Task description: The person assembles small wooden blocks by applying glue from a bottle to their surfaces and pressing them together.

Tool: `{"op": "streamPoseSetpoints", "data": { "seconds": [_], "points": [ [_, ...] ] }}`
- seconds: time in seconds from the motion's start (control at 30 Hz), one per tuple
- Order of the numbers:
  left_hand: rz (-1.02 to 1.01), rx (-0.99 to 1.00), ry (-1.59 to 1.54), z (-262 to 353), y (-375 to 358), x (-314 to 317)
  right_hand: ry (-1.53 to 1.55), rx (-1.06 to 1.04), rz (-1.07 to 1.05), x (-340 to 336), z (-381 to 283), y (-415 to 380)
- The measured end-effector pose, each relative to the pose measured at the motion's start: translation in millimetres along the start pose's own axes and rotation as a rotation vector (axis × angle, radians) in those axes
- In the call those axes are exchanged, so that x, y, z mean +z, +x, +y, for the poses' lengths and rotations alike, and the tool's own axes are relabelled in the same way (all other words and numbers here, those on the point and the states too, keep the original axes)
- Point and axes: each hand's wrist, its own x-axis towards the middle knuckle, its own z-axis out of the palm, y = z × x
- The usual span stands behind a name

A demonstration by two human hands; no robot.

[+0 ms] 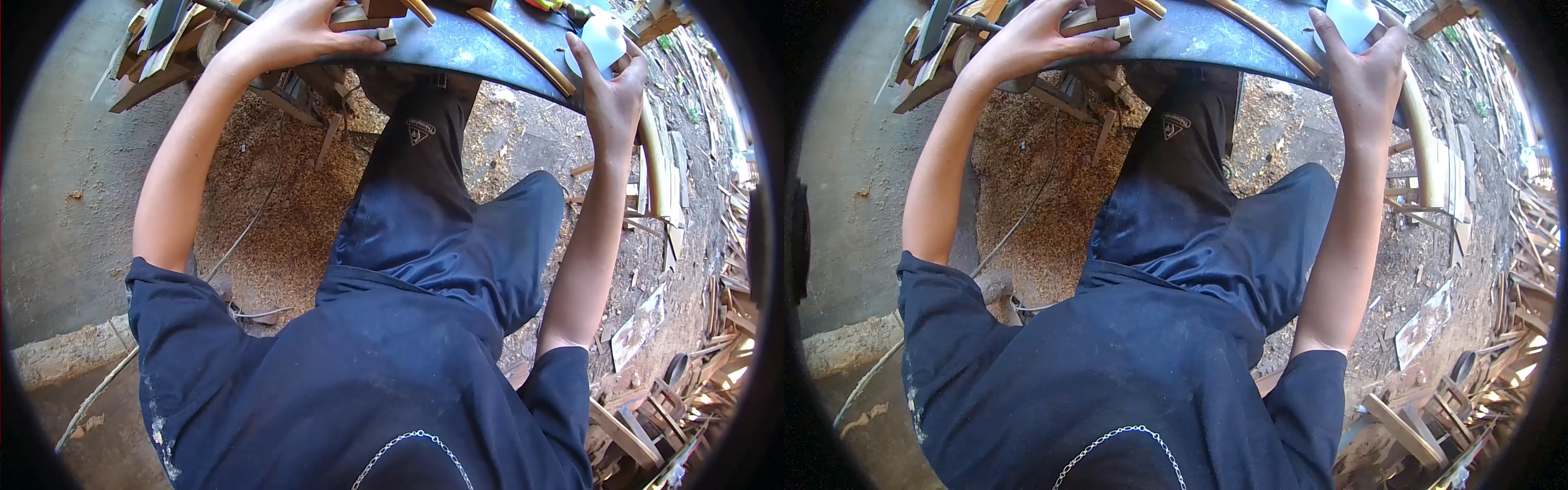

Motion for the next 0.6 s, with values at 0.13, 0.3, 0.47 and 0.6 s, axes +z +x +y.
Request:
{"op": "streamPoseSetpoints", "data": {
  "seconds": [0.13,0.3,0.47,0.6],
  "points": [
    [-0.112,-0.030,0.136,-10.3,5.8,-9.7,0.084,0.020,0.002,-3.0,-3.4,-2.8],
    [-0.156,0.076,0.093,-15.6,11.3,-13.3,0.206,-0.035,-0.025,-11.7,-19.4,-20.1],
    [-0.204,0.117,0.074,-20.5,20.0,-14.7,0.250,-0.084,-0.044,-16.3,-48.8,-51.4],
    [-0.204,0.100,0.113,-20.4,19.3,-16.3,0.344,-0.067,-0.041,-13.6,-67.1,-75.7]
  ]
}}
